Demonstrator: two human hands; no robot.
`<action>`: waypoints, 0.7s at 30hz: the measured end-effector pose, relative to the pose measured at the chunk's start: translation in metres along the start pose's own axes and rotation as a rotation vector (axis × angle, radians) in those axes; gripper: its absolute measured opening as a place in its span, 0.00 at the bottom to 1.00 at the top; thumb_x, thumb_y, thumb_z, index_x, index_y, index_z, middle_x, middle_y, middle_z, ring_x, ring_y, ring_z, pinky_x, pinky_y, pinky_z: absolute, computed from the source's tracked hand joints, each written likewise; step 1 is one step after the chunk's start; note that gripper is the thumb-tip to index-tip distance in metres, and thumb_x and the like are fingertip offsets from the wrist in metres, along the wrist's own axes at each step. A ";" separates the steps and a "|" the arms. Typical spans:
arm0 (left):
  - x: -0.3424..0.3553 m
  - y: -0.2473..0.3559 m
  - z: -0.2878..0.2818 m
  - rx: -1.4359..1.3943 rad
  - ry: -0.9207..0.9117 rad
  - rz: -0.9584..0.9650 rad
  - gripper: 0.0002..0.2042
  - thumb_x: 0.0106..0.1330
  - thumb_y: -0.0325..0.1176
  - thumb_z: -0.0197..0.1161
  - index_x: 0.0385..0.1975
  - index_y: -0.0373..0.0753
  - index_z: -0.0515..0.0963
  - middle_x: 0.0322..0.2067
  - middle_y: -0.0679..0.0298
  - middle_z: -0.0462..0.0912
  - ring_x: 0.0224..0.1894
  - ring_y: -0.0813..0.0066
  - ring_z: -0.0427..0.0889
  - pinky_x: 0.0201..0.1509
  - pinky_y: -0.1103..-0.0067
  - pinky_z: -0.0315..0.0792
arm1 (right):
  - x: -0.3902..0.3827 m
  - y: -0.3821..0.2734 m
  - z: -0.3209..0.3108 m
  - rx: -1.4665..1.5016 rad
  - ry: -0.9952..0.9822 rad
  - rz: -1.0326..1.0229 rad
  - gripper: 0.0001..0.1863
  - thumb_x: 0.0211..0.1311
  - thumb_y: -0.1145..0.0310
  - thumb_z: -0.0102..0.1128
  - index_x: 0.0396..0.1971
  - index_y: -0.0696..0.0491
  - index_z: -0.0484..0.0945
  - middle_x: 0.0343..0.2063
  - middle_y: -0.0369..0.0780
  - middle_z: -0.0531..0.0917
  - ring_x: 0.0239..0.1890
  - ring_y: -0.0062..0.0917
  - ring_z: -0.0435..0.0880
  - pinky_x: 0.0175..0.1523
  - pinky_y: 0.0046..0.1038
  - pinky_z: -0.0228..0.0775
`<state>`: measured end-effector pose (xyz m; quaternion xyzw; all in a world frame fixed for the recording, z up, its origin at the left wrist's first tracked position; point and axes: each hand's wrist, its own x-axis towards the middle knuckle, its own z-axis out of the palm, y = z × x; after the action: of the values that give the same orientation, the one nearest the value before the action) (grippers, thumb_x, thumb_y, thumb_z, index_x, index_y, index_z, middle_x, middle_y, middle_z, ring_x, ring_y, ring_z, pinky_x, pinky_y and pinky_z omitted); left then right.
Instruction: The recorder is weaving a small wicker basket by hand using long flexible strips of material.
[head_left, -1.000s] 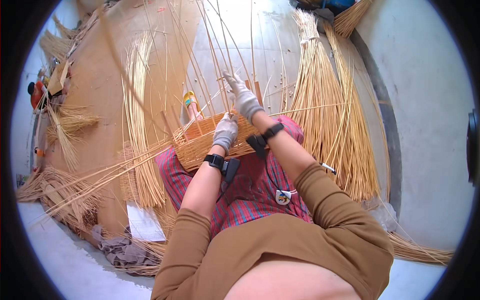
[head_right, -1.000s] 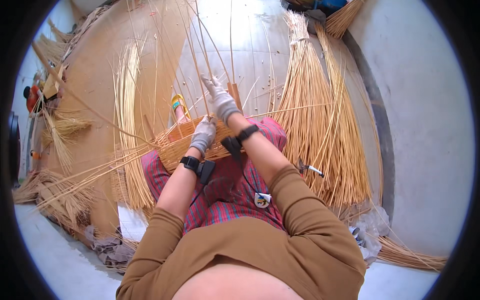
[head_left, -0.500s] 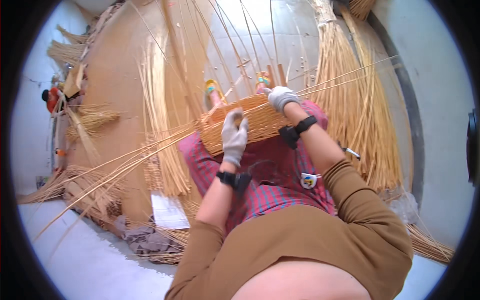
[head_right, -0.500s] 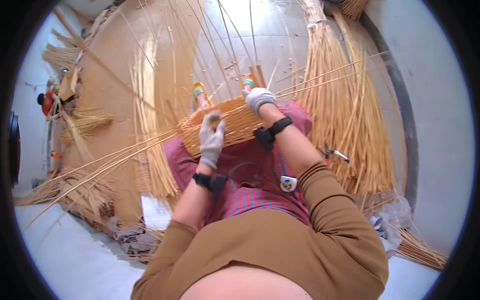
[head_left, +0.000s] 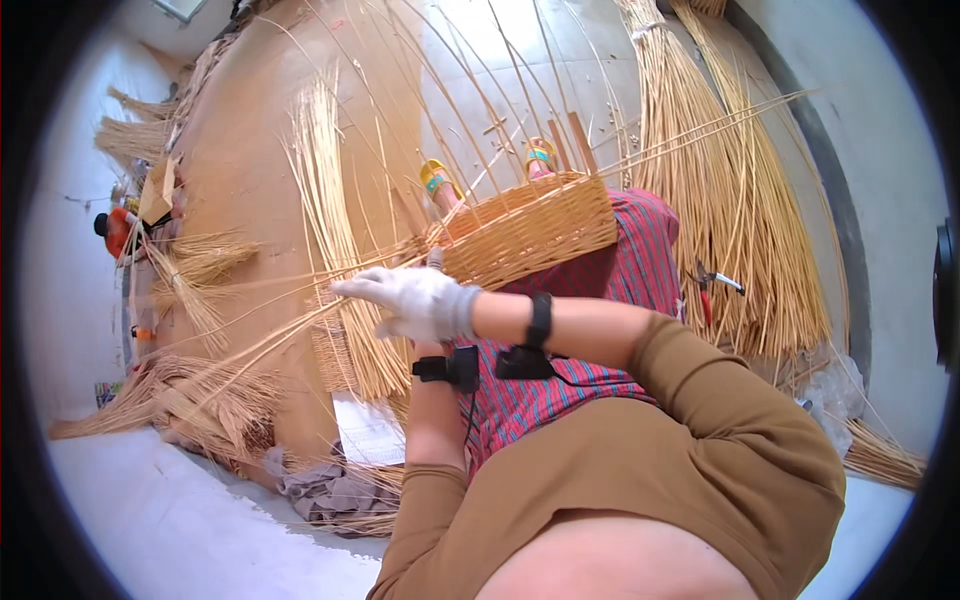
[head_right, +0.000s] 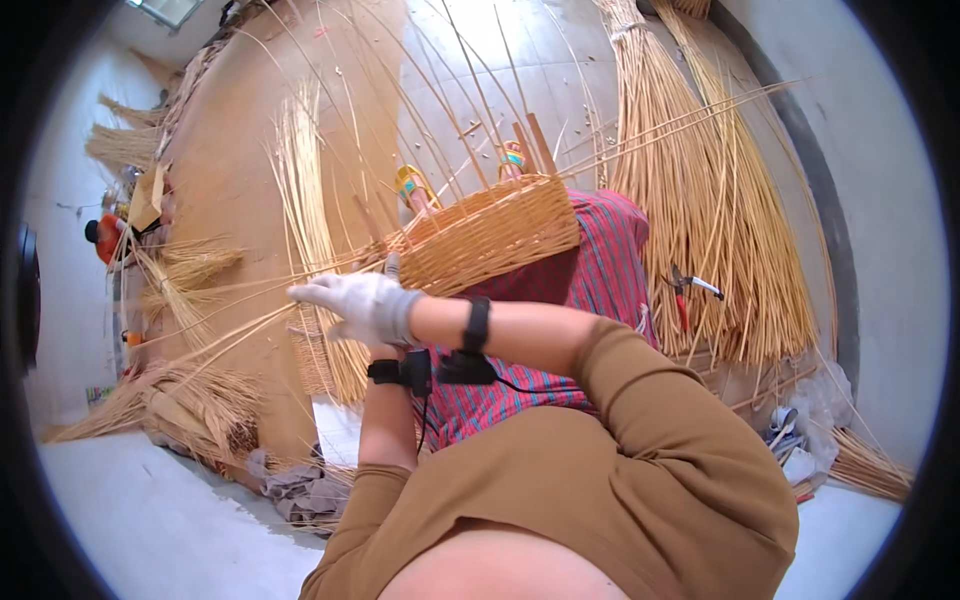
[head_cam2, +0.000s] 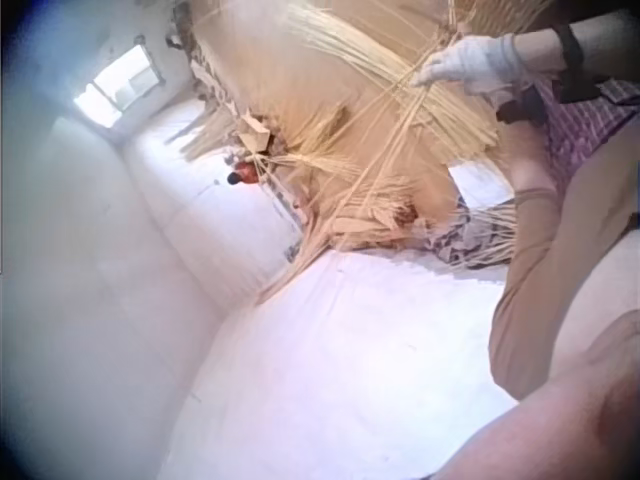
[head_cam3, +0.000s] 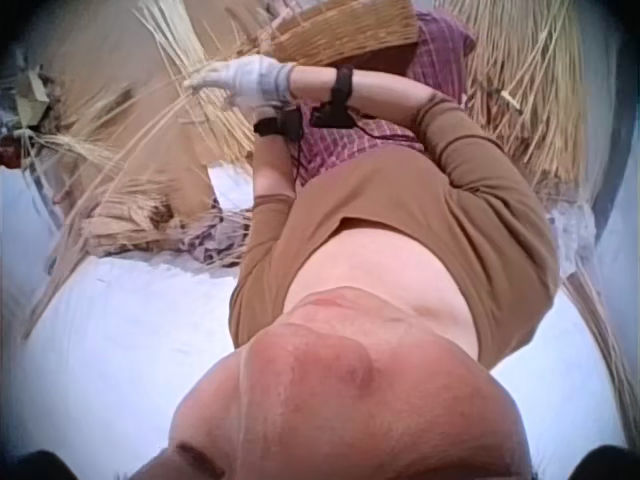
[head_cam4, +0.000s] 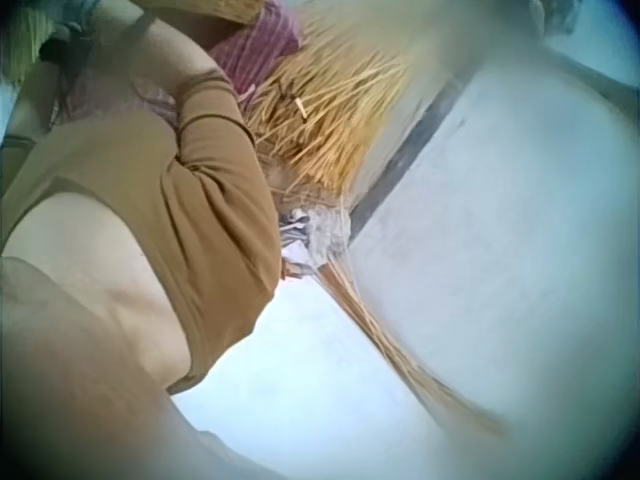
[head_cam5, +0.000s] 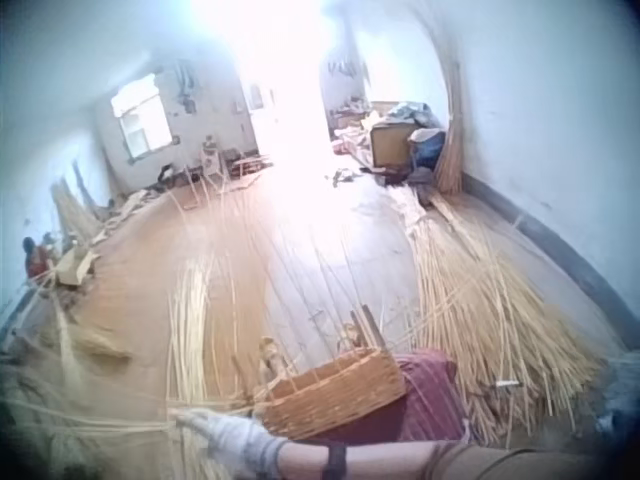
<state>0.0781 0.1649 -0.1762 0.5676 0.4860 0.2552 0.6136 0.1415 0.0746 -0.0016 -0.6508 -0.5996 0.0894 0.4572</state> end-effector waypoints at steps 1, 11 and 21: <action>0.000 0.000 -0.005 -0.043 0.013 0.020 0.20 0.71 0.41 0.64 0.53 0.32 0.73 0.49 0.54 0.81 0.47 0.65 0.83 0.55 0.71 0.77 | 0.013 0.000 -0.008 0.013 -0.132 0.044 0.28 0.60 0.61 0.68 0.62 0.39 0.74 0.50 0.41 0.82 0.50 0.35 0.85 0.54 0.39 0.78; -0.064 0.044 0.050 0.546 -0.009 0.796 0.20 0.71 0.28 0.62 0.61 0.41 0.71 0.45 0.53 0.83 0.43 0.60 0.88 0.48 0.68 0.81 | -0.078 0.171 -0.038 0.960 0.828 0.972 0.05 0.76 0.68 0.56 0.47 0.50 0.75 0.33 0.39 0.88 0.26 0.22 0.87 0.23 0.23 0.77; 0.013 0.042 0.074 0.338 -0.185 0.176 0.13 0.73 0.34 0.62 0.48 0.41 0.65 0.32 0.55 0.83 0.22 0.55 0.87 0.18 0.65 0.84 | 0.045 0.191 -0.044 -0.086 0.261 0.104 0.21 0.65 0.76 0.60 0.58 0.48 0.74 0.44 0.48 0.86 0.49 0.41 0.86 0.52 0.34 0.78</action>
<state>0.1585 0.1526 -0.1489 0.7237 0.4119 0.1697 0.5271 0.3161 0.1183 -0.0911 -0.7060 -0.5038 0.0018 0.4977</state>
